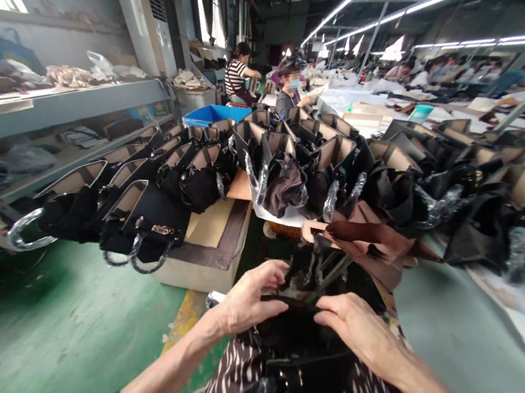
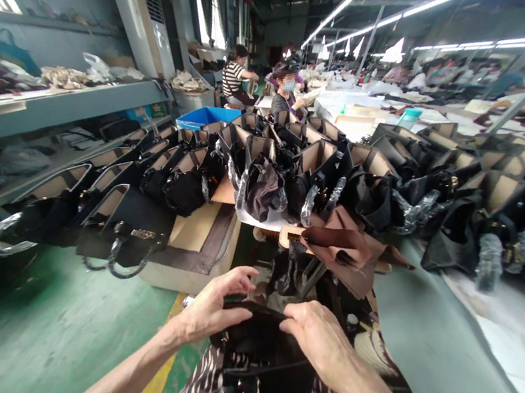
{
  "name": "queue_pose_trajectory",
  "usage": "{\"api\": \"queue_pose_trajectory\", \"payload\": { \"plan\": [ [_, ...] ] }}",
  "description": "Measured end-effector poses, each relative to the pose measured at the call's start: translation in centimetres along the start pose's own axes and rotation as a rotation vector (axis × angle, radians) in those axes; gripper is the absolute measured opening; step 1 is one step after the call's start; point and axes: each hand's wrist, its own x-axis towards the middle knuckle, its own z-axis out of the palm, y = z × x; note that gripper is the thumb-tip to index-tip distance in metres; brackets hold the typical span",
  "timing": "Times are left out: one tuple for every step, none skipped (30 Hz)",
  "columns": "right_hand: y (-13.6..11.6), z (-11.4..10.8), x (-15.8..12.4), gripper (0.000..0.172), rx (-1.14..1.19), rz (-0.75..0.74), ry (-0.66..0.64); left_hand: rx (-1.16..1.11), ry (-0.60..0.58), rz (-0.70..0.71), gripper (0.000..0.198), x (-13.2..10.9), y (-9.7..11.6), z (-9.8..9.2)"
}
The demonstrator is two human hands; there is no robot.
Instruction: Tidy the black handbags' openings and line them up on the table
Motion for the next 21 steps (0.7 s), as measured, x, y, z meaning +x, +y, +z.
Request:
{"api": "queue_pose_trajectory", "payload": {
  "plan": [
    [0.1,0.0,0.0,0.023,0.0,0.013,-0.003,0.045,-0.004,-0.042,0.042,-0.5,-0.5,-0.9],
    [0.2,0.0,0.1,0.024,0.003,0.02,-0.005,0.103,-0.025,-0.104,0.052,-0.9,-1.1,-1.6],
    [0.3,0.1,0.2,0.025,0.01,0.022,-0.007,0.16,-0.056,-0.17,0.057,-1.3,-1.9,-2.1],
    [0.5,0.1,0.3,0.025,0.02,0.02,-0.005,0.204,-0.08,-0.233,0.057,-1.7,-2.8,-2.4],
    [0.6,0.2,0.4,0.025,0.031,0.016,-0.003,0.227,-0.104,-0.283,0.053,-2.0,-3.7,-2.5],
    [0.7,0.3,0.6,0.025,0.045,0.013,0.0,0.229,-0.119,-0.317,0.048,-2.2,-4.5,-2.5],
    [0.8,0.3,0.7,0.025,0.06,0.013,0.0,0.209,-0.128,-0.34,0.043,-2.3,-5.3,-2.3],
    [1.0,0.4,0.8,0.024,0.075,0.016,-0.005,0.169,-0.138,-0.353,0.039,-2.4,-6.0,-2.1],
    [1.1,0.4,1.0,0.023,0.091,0.018,-0.016,0.114,-0.146,-0.361,0.037,-2.4,-6.6,-1.9],
    [1.2,0.4,1.1,0.023,0.107,0.02,-0.031,0.05,-0.15,-0.367,0.034,-2.3,-7.1,-1.7],
    [1.4,0.4,1.2,0.022,0.122,0.024,-0.051,-0.02,-0.156,-0.371,0.031,-2.2,-7.6,-1.5],
    [1.6,0.4,1.3,0.021,0.137,0.026,-0.072,-0.089,-0.164,-0.371,0.029,-2.1,-7.9,-1.4],
    [1.8,0.5,1.4,0.021,0.151,0.026,-0.092,-0.152,-0.173,-0.369,0.027,-2.0,-8.2,-1.4],
    [2.0,0.5,1.5,0.021,0.168,0.027,-0.114,-0.206,-0.184,-0.369,0.026,-1.9,-8.3,-1.4],
    [2.3,0.6,1.6,0.021,0.185,0.027,-0.137,-0.25,-0.197,-0.37,0.027,-1.9,-8.4,-1.5],
    [2.5,0.7,1.8,0.021,0.202,0.025,-0.158,-0.288,-0.211,-0.373,0.028,-1.8,-8.4,-1.6],
    [2.7,0.7,1.9,0.021,0.217,0.019,-0.175,-0.324,-0.226,-0.379,0.03,-1.8,-8.3,-1.7],
    [2.9,0.7,2.0,0.021,0.227,0.015,-0.191,-0.359,-0.241,-0.386,0.032,-1.8,-8.2,-1.9],
    [3.0,0.6,2.1,0.021,0.233,0.013,-0.207,-0.392,-0.253,-0.389,0.033,-1.8,-7.9,-2.1],
    [3.1,0.5,2.1,0.021,0.237,0.01,-0.213,-0.419,-0.263,-0.385,0.034,-1.9,-7.7,-2.2],
    [3.2,0.4,2.1,0.021,0.239,0.008,-0.215,-0.438,-0.269,-0.373,0.034,-1.9,-7.4,-2.3]
  ]
}}
